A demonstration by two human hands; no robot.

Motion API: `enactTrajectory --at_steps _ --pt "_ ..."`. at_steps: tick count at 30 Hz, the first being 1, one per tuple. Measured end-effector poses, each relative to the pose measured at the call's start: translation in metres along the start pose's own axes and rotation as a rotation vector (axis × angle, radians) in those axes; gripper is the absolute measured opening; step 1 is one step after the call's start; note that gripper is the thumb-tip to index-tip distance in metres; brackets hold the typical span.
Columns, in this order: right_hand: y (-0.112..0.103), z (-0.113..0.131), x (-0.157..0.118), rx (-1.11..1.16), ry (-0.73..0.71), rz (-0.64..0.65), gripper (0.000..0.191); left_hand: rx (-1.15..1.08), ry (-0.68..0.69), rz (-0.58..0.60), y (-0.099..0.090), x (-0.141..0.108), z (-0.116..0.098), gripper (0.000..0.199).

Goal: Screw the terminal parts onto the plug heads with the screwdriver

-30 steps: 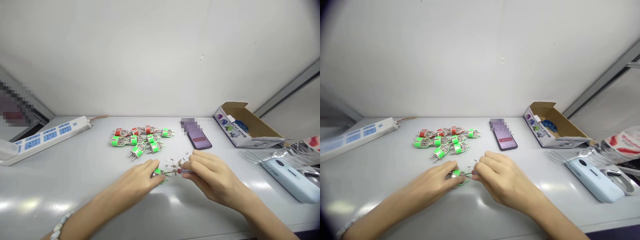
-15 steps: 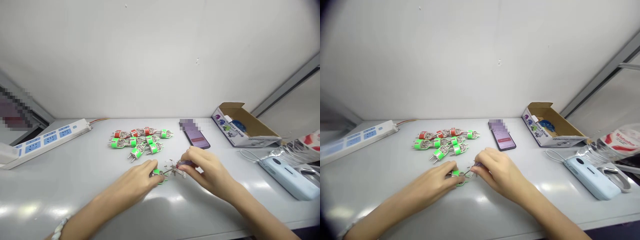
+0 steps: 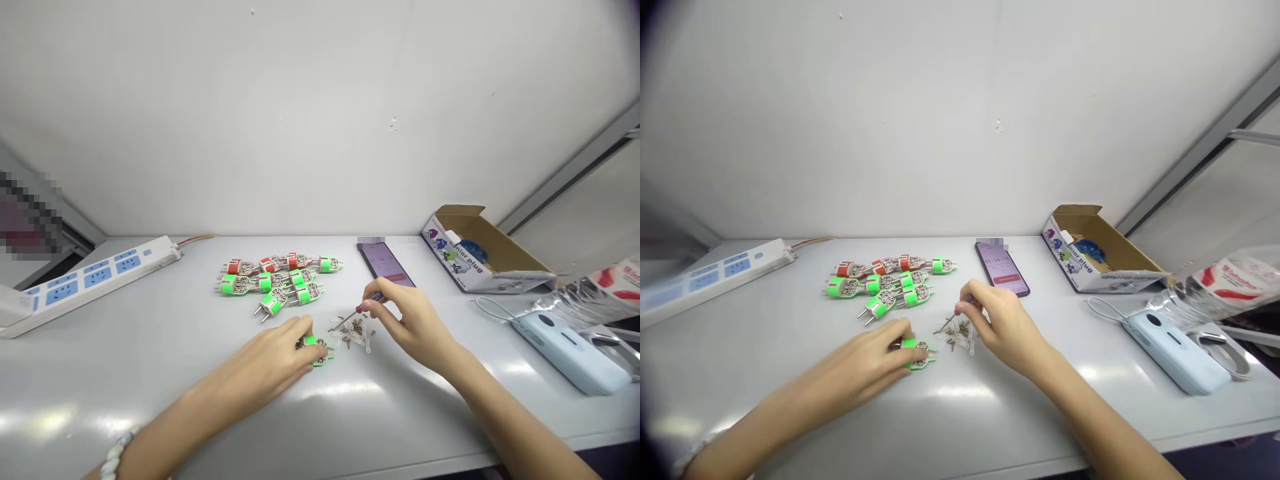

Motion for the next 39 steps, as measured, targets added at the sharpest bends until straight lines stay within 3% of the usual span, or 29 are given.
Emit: enactTrajectory --at_steps 12,19,26,39 --pt "-0.008 0.002 -0.001 0.111 0.018 -0.022 0.018 -0.007 0.023 -0.051 0.004 -0.002 0.003 0.021" --pt "-0.015 0.006 -0.004 0.245 0.020 -0.005 0.023 -0.116 -0.017 0.022 0.005 -0.004 0.010 0.025" --pt "-0.012 0.007 -0.005 0.266 0.005 0.024 0.022 -0.262 -0.017 -0.029 0.003 -0.004 0.015 0.023" --pt "-0.004 0.010 -0.006 0.239 -0.027 0.050 0.019 -0.297 -0.045 -0.020 0.004 -0.003 0.016 0.024"
Point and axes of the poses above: each hand's wrist, its own x-axis towards the middle knuckle, its own y-axis out of the palm, z = x × y, the point moved 2 cm from there along x, towards the middle knuckle, and after that the axes turned 7 degrees about y, right-handed, at the moved point
